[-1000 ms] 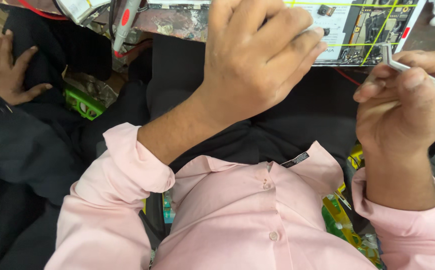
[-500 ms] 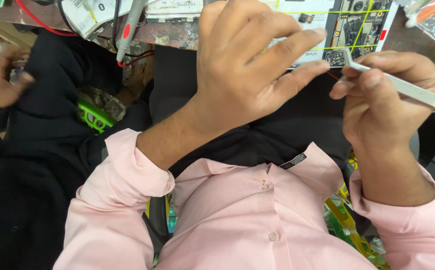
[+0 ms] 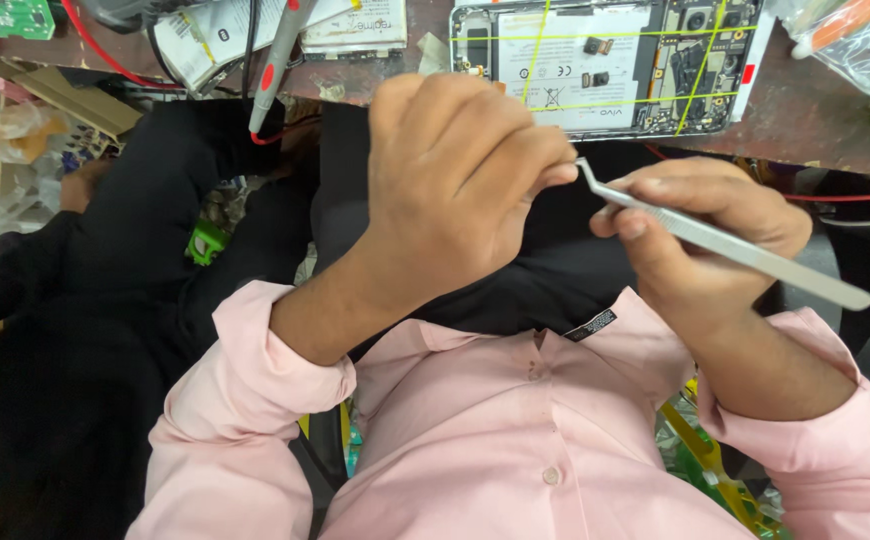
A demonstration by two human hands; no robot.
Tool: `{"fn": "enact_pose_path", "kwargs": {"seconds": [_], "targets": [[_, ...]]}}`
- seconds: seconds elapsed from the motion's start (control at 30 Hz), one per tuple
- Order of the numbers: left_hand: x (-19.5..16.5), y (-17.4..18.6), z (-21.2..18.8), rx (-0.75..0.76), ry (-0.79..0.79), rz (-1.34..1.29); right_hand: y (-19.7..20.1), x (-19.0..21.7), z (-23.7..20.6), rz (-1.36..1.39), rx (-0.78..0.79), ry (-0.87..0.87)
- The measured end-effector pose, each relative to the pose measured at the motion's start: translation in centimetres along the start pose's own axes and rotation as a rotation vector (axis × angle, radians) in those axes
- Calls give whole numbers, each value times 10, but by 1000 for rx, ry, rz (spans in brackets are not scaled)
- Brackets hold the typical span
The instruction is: The person repairs a disassembled smartphone at a cluttered workbench. They use tweezers to handle small internal components, clean a small part with a tissue, work on the phone body held with rubber bands, and finally place the phone on the desk.
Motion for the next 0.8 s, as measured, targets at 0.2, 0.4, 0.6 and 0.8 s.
{"fn": "enact_pose_path", "kwargs": {"seconds": [0.2, 0.4, 0.6, 0.8], "targets": [[-29, 13, -12, -225, -354, 434, -2, -3, -7, 218, -133, -113], [-25, 11, -1, -96, -262, 390, 0, 32, -4, -234, 113, 158], [-39, -26, -18, 251, -233, -37, 28, 14, -2, -180, -103, 196], [-26, -43, -24, 347, -265, -2, 42, -4, 7, -95, -202, 154]]}}
Point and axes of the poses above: each hand's wrist, its own z-axis towards the middle knuckle, its own y-axis out of the back of the hand, x = y × z, the point moved 9 cm from there along z, towards the middle knuckle, and after that the axes turned 12 degrees about y, right-handed, at the moved point
